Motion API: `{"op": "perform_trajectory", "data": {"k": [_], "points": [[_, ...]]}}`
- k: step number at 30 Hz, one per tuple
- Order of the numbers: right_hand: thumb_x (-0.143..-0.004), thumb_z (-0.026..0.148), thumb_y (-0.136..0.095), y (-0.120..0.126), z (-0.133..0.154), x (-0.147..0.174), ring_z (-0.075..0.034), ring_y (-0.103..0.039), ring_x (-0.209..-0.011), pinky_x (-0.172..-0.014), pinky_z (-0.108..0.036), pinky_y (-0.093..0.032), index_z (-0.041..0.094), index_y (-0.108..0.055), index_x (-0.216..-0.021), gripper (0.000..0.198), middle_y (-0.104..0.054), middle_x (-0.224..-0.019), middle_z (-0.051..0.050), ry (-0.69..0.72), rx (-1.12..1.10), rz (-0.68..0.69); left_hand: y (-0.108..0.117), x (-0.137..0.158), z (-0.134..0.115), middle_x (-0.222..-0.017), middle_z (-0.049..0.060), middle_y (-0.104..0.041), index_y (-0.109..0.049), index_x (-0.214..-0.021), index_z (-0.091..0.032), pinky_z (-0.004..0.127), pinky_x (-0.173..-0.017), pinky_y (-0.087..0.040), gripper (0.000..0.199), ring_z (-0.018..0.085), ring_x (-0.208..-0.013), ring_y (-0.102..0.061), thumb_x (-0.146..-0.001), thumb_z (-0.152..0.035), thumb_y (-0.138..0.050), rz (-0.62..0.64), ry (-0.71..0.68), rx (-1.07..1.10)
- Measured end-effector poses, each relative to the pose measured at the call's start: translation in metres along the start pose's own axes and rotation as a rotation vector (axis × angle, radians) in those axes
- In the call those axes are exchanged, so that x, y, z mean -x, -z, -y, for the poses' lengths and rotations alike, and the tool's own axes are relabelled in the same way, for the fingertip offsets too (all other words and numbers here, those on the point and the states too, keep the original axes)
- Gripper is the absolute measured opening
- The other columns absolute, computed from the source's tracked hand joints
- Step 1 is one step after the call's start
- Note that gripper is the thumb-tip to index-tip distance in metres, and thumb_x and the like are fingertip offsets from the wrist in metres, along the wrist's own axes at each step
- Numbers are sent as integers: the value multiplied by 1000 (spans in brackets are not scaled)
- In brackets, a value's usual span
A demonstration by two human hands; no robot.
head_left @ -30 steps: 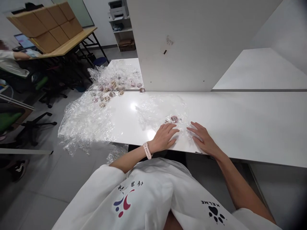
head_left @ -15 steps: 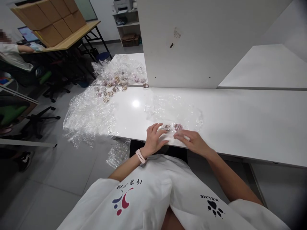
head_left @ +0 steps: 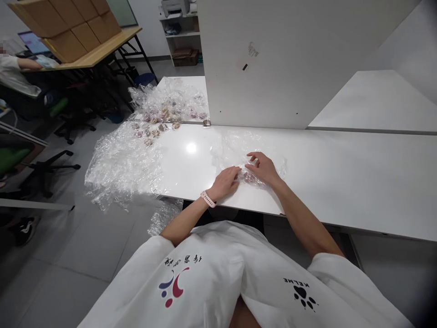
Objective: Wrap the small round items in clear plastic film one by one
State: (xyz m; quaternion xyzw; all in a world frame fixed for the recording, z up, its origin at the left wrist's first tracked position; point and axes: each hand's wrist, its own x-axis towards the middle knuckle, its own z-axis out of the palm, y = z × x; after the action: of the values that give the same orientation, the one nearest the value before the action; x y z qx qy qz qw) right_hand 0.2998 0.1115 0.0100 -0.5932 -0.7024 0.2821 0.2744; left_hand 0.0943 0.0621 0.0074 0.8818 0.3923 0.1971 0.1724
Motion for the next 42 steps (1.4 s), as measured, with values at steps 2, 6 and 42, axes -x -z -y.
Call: {"op": "perform_trajectory", "data": {"k": [2, 6, 42], "points": [[-89, 52, -56, 7, -5, 15, -20, -63, -93, -80, -36, -50, 25, -61, -122, 43, -66, -116, -7, 138, -6, 40, -1, 0, 13, -137, 16, -57, -43, -138, -17, 44, -105, -47, 50, 26, -128, -55, -89, -15, -51, -14, 74, 87], [-88, 60, -56, 17, -10, 49, -28, -49, -131, -107, -48, -41, 32, -59, -131, 51, -59, -138, -4, 396, 103, 268, 14, 3, 25, -123, 11, -67, -44, -135, -20, 38, -94, -52, 43, 21, -113, -64, -92, -17, -49, -56, 129, 305], [-96, 33, -49, -1, 20, 37, -25, -55, -99, -84, -37, -38, 19, -69, -106, 27, -69, -108, -9, 266, 428, -245, 52, 10, 12, -148, 13, -50, -51, -137, -15, 47, -115, -33, 47, 28, -139, -43, -89, -13, -50, 43, 106, -327]]}}
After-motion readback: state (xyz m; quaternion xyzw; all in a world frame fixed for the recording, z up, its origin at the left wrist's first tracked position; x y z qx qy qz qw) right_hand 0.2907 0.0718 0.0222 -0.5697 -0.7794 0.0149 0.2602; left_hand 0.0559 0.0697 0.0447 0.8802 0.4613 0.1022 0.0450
